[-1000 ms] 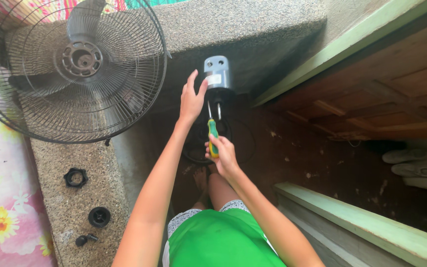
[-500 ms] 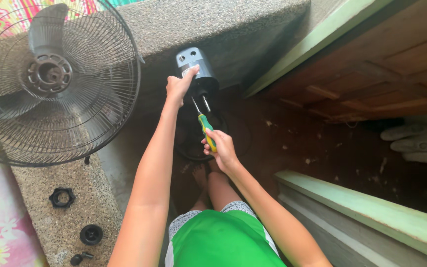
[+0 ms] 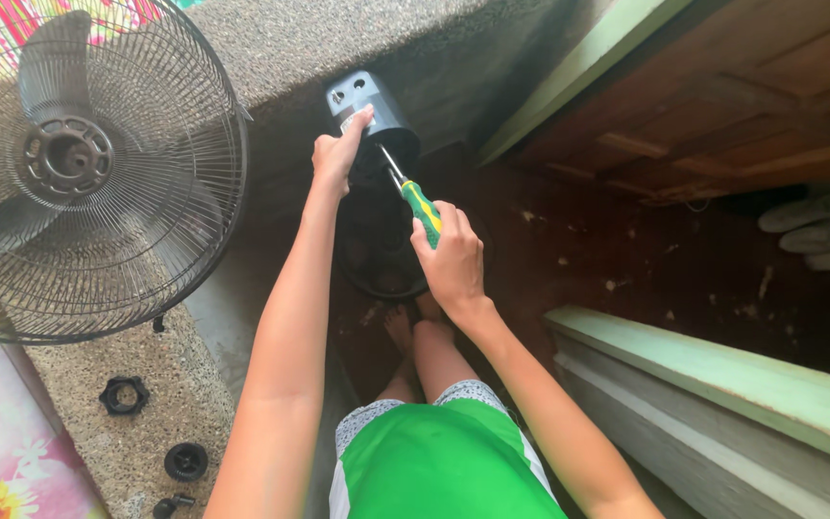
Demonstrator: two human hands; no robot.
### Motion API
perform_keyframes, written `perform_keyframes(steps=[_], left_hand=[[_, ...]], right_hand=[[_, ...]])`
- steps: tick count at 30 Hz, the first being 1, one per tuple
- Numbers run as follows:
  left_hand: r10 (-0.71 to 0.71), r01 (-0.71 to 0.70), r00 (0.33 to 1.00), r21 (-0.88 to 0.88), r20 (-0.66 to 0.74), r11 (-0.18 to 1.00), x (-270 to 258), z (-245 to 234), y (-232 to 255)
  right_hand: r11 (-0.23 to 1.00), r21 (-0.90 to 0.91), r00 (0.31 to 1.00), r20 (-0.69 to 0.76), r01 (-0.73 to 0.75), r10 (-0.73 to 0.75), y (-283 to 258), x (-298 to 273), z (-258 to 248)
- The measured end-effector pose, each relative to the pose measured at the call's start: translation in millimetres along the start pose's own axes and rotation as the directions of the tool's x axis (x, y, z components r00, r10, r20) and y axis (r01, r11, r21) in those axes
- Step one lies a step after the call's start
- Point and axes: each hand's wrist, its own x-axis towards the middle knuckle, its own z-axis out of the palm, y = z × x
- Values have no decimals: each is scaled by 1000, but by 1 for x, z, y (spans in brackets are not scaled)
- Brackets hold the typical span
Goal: The person uses a screwdriver to remove and reinsert screws into the fan motor housing. They repeatedly loosen and tighten the screws on the motor casing while handling small black plastic parts on the countertop.
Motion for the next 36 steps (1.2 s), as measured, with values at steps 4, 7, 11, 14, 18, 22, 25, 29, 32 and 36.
perform_keyframes(steps=[4,7,11,14,18,22,25,29,32,36], left_hand=[[-7,7,1000,-9,19,1000,-1,-6,1],[-45,45,999,-1,8,999,-4,-11,2],[-75,76,997,-6,21,997,-6,-16,1],[-65,66,998,-29,21,997,-6,-18,1],[-45,45,999,-33,9,998,-8,-17,2],[-66,69,997,-73,45,995,-8,-16,3],[-152,151,988,38,22,988,-3,-14,5],[-38,39,999,-39,28,998,-3,-9,-5],[-27,28,1000,-40,12,999,1,-7,-6],[3,-2,1000,-49,8,999,-1,-10,-11]], right_hand=[[1000,-12,1000,24,17,-17,1,-3,5],[1000,-29,999,49,12,-11,-2,-4,11],[994,-79,996,47,76,-73,-3,-4,13],[986,-119,992,52,121,-115,-6,-5,15],[978,-125,986,36,168,-165,-10,-4,13],[982,-103,987,24,161,-160,-7,-2,12],[997,-7,997,-22,80,-81,-2,-1,18],[896,308,947,139,-320,290,10,-5,32],[154,626,616,639,-765,461,25,11,36],[-605,308,394,919,-734,-10,43,31,17]])
